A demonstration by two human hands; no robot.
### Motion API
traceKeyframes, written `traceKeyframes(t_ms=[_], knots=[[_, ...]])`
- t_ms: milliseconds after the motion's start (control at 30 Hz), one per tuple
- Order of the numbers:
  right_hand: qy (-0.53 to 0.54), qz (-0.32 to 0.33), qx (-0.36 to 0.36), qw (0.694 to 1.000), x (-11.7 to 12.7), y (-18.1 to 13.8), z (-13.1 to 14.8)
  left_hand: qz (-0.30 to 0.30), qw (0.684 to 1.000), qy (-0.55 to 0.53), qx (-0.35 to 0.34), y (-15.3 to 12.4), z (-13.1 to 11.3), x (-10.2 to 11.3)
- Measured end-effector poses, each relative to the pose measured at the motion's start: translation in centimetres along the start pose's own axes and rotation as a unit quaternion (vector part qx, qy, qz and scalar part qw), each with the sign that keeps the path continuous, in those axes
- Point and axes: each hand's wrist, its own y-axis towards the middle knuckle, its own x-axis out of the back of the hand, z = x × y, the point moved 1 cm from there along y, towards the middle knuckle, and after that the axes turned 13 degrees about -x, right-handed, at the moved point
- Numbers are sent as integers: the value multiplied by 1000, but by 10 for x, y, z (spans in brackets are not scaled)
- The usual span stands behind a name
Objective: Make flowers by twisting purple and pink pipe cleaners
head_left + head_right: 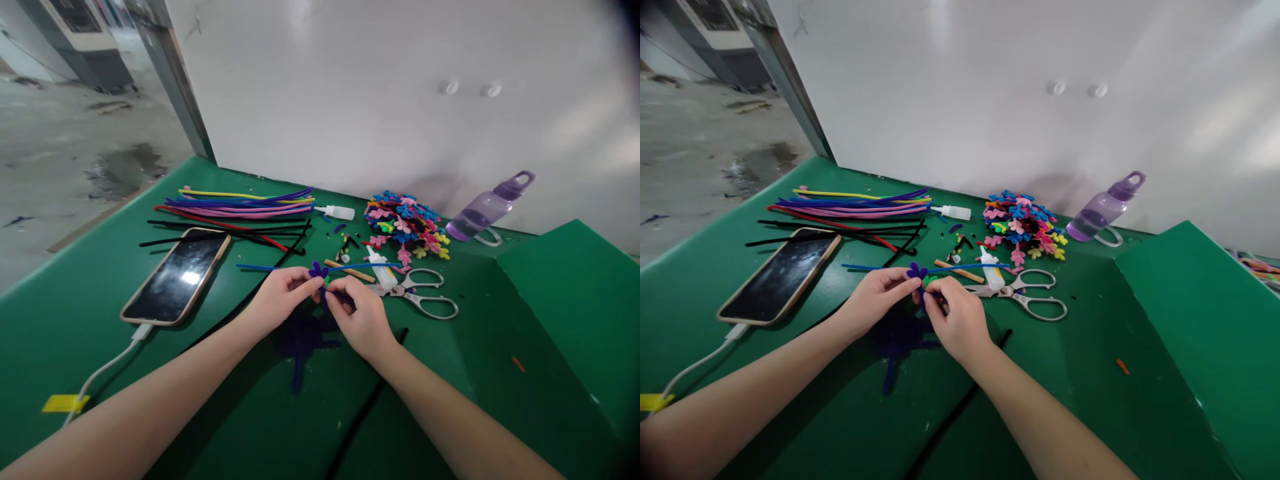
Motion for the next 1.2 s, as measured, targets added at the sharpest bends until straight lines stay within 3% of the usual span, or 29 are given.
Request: traceKeyframes(t_ms=[400, 867, 1200], knots=[[-8, -93, 78, 993, 4, 5, -3, 30, 999, 39, 12, 1, 3, 1], [-19, -85, 86, 993, 4, 6, -3, 35, 998, 58, 18, -1, 4, 0], [-30, -88, 67, 993, 3, 5, 0, 30, 999, 34, -16, 0, 4, -1]])
